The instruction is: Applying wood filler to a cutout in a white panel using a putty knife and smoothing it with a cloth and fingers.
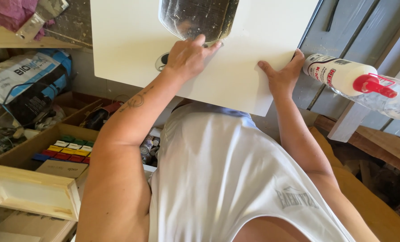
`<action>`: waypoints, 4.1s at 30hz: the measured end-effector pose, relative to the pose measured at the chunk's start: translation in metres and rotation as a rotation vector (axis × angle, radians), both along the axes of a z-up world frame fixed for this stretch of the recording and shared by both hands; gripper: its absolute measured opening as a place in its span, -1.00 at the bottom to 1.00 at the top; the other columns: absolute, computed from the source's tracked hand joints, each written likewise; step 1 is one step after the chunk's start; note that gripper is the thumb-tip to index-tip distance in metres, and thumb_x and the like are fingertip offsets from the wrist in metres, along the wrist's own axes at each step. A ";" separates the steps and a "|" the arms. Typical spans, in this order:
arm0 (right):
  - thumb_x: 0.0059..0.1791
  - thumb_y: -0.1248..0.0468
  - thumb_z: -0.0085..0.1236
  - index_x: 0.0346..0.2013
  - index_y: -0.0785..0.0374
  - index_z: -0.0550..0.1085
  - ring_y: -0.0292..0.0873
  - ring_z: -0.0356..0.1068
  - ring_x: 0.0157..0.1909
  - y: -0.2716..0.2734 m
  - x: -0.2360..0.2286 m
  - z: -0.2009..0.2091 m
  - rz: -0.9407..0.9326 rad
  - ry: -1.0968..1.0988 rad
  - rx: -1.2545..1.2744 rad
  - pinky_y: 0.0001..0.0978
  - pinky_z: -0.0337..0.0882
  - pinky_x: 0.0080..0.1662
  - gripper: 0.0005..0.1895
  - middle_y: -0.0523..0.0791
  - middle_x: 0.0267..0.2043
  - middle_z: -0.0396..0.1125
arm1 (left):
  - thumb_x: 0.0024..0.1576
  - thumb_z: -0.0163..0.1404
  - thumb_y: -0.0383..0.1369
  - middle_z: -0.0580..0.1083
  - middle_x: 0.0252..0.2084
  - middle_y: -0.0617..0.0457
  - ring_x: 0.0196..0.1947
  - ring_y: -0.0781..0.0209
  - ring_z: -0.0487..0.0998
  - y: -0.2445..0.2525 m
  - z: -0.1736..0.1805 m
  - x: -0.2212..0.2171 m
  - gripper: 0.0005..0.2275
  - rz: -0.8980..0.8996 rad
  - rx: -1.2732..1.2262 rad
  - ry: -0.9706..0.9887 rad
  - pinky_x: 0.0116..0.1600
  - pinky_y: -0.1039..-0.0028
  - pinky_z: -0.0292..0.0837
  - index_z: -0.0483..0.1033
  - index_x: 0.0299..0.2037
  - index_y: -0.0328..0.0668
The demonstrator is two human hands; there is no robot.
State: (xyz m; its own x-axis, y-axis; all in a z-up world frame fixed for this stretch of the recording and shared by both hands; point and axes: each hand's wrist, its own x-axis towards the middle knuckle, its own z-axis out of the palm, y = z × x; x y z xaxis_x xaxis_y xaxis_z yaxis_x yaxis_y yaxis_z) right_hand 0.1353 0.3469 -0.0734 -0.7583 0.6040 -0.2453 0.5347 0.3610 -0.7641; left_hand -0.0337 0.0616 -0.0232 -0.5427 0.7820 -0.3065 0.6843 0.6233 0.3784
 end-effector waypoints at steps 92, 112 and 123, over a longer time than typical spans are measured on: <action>-0.07 -0.03 0.48 0.29 0.33 0.16 0.10 0.29 0.23 -0.013 0.044 0.025 0.092 -0.184 -0.060 -0.02 0.38 0.11 -0.11 0.04 0.22 0.18 | 0.19 -0.32 -0.72 0.34 0.24 -0.56 -0.68 0.07 0.46 0.083 0.002 0.026 -0.34 0.395 -0.133 -0.110 -0.62 0.29 0.39 0.13 0.54 -0.04; -0.03 -0.03 0.44 0.35 0.32 0.09 0.13 0.31 0.25 -0.017 0.045 0.021 0.130 -0.260 0.025 0.07 0.39 0.08 -0.08 0.04 0.29 0.19 | 0.30 0.05 -0.52 0.46 -0.34 -0.03 -0.50 0.06 0.42 -0.094 0.027 0.000 -0.58 0.203 -0.125 0.182 -0.31 0.26 0.38 0.57 0.32 0.25; -0.03 -0.06 0.44 0.34 0.31 0.09 0.13 0.31 0.23 -0.018 0.050 0.017 0.126 -0.224 0.030 0.07 0.38 0.08 -0.08 0.04 0.28 0.20 | 0.38 -0.08 -0.37 0.56 0.03 -0.23 -0.17 -0.31 0.57 -0.063 0.040 -0.024 -0.63 0.058 -0.142 0.083 0.05 0.05 0.33 0.58 0.28 0.46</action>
